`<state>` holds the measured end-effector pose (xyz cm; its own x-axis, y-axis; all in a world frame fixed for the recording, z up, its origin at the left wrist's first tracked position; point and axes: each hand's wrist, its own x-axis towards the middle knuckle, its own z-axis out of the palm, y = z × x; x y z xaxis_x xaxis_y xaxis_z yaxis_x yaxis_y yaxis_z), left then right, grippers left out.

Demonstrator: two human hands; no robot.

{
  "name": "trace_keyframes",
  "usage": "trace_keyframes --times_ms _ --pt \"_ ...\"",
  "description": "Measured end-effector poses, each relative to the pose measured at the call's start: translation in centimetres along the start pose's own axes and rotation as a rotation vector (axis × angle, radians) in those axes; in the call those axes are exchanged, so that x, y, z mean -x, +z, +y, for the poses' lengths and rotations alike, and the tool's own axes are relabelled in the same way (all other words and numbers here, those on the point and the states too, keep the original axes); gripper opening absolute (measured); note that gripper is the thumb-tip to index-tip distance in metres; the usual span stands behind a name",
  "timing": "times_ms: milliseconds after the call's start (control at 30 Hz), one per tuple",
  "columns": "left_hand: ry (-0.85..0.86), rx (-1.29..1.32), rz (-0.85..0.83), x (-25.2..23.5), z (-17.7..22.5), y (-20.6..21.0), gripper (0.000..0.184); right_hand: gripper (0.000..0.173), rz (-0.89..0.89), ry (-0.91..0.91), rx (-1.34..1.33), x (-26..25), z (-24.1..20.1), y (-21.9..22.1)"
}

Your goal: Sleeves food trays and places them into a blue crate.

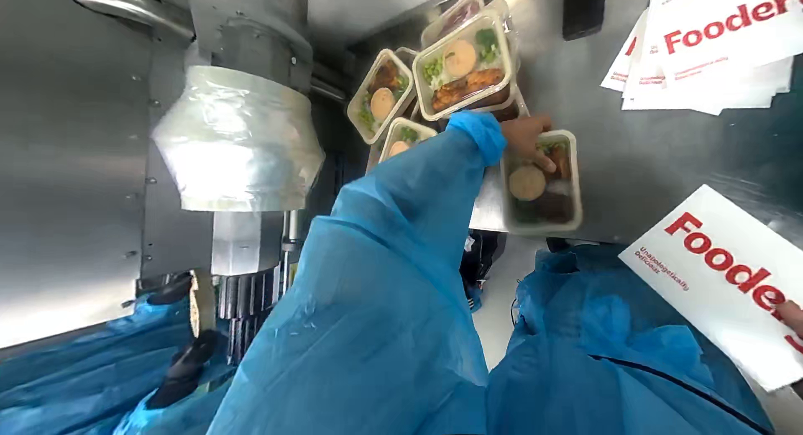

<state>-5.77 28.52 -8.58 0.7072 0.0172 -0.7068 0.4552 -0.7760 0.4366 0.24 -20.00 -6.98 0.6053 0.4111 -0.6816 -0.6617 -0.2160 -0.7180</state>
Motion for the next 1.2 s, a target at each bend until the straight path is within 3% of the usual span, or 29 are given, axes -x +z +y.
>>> trace_keyframes --times_ms 133,233,300,467,567,733,800,867,967,1033,1100,1200 --pt "-0.199 0.353 0.367 1.3 1.9 3.8 0.08 0.031 0.045 -0.034 -0.059 -2.8 2.2 -2.3" --pt "-0.32 0.548 0.637 2.8 3.4 7.9 0.079 0.022 0.053 0.021 -0.17 -4.2 2.5 -0.4" --pt "-0.291 0.659 0.783 3.5 3.7 10.6 0.071 0.024 0.015 0.026 -0.199 -5.8 2.3 1.3" --pt "-0.025 0.851 1.173 5.7 4.5 15.5 0.039 0.026 -0.021 -0.049 -0.093 -8.4 -0.2 5.0" --pt "0.123 0.972 1.196 9.0 4.9 15.1 0.036 0.021 -0.081 -0.094 -0.04 -6.9 -3.4 5.9" --pt "0.397 1.189 1.062 16.8 6.2 14.9 0.038 0.02 -0.257 -0.136 -0.069 -0.2 -9.5 7.3" --pt "0.495 1.159 1.037 18.6 6.1 15.0 0.038 0.014 -0.372 -0.178 -0.111 0.5 -10.4 7.0" --pt "0.55 1.055 0.979 19.8 6.0 15.0 0.042 0.023 -0.536 -0.194 -0.101 0.4 -10.4 6.0" --pt "0.618 0.981 0.877 19.6 5.8 15.1 0.052 0.028 -0.64 -0.208 -0.033 1.3 -10.1 6.9" --pt "0.576 1.138 0.94 18.0 6.8 15.9 0.05 0.027 -0.459 -0.269 -0.056 1.1 -8.9 8.0" --pt "0.471 1.293 1.001 16.9 8.2 17.1 0.045 0.031 -0.12 -0.365 -0.001 1.6 -8.3 9.9" --pt "0.4 1.516 0.899 15.4 10.6 17.3 0.06 0.042 0.0 -0.497 0.125 3.5 -9.7 8.6"
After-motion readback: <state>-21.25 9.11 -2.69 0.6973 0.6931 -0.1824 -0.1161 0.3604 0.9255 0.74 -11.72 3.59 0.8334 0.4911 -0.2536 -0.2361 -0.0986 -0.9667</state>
